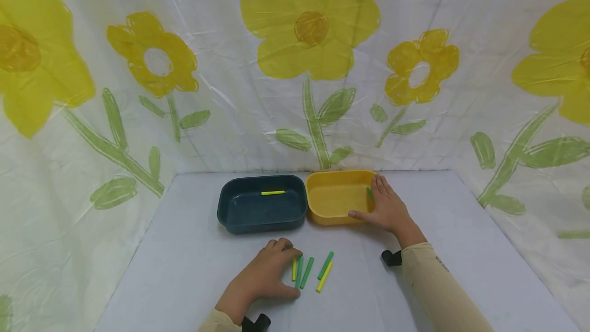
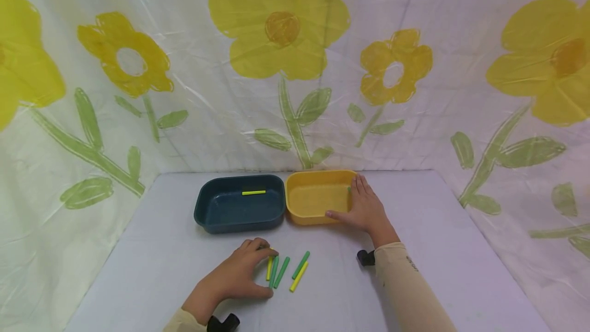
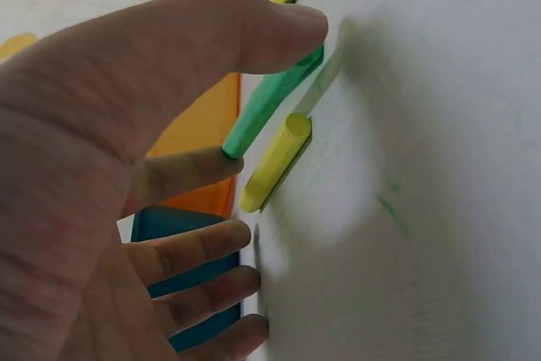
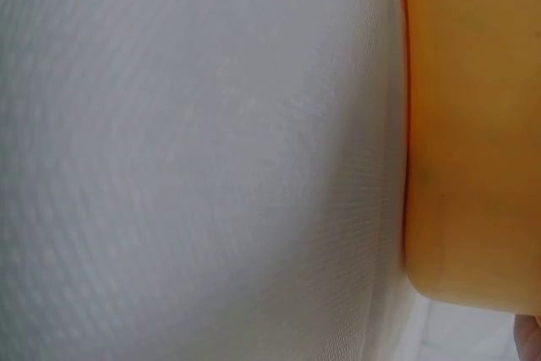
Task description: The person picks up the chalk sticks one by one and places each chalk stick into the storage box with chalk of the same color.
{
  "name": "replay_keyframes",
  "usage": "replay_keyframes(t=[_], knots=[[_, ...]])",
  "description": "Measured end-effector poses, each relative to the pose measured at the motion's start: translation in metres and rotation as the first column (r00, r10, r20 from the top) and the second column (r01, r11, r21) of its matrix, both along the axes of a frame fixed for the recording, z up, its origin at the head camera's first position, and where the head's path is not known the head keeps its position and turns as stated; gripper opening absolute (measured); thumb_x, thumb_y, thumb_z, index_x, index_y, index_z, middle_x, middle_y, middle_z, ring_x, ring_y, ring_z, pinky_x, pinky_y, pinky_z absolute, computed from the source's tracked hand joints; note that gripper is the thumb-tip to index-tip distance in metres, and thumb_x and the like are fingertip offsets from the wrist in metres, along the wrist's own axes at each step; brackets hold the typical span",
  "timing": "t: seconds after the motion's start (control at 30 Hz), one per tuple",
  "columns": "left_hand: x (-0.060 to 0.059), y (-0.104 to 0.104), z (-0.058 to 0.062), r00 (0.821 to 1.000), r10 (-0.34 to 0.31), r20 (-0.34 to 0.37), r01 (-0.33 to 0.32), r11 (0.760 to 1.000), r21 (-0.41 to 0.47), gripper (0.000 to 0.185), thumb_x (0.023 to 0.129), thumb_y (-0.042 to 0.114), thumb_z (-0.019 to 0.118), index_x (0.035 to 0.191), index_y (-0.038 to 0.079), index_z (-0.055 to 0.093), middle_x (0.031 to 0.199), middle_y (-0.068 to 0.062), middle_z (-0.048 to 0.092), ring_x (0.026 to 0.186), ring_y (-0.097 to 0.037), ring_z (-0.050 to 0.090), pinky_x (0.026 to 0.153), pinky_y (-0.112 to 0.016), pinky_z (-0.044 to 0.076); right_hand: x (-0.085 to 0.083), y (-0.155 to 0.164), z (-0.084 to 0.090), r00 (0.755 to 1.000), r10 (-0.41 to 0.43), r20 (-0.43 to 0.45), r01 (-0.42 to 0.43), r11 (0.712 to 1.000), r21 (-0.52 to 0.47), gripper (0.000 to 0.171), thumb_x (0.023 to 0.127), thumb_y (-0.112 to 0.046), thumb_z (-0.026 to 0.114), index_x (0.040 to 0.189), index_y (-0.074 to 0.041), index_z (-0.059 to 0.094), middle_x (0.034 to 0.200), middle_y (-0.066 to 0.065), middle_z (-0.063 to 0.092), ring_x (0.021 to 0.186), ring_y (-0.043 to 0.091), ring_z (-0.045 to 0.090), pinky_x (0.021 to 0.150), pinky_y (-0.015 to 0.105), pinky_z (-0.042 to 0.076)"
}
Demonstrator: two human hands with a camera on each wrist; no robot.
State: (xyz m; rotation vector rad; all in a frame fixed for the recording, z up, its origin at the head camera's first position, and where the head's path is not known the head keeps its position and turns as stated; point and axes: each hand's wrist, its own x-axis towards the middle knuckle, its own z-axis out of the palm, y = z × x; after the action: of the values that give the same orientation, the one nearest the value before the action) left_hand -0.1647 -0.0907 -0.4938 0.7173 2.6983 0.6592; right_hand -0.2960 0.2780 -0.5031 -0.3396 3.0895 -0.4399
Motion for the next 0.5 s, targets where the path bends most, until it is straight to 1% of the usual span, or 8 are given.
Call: replay_keyframes(t=[0.33, 0.5], knots=[[-0.0017, -0.0001, 0.0003, 1.0, -0.009, -0.013, 0.009, 1.0, 0.027, 0.078, 0.076, 0.055, 0.09, 0.143, 0.024, 0.066, 0.14, 0.002, 0.058, 0.126, -0.019, 0.052, 0.114, -0.049, 0.049, 0.0005, 0.0005, -0.0009, 1.0, 0.003, -0.01, -0.003, 1.0, 0.004, 0.137, 0.084, -0.087, 0.06, 0.167, 0.007, 0.005, 0.177, 0.025, 0.001, 0.166, 0.042, 0.003, 0.133, 0.06, 0.017], [-0.0018, 0.0002, 0.0007, 0.999, -0.016, -0.042, 0.018, 0.998, 0.052, 0.079, 0.078, 0.053, 0.09, 0.145, 0.021, 0.064, 0.138, 0.001, 0.061, 0.126, -0.018, 0.055, 0.115, -0.047, 0.05, 0.0007, 0.0001, 0.0002, 1.0, 0.006, -0.016, -0.006, 1.0, -0.008, 0.136, 0.085, -0.086, 0.061, 0.167, 0.007, 0.007, 0.177, 0.025, 0.002, 0.166, 0.042, 0.004, 0.133, 0.059, 0.016]])
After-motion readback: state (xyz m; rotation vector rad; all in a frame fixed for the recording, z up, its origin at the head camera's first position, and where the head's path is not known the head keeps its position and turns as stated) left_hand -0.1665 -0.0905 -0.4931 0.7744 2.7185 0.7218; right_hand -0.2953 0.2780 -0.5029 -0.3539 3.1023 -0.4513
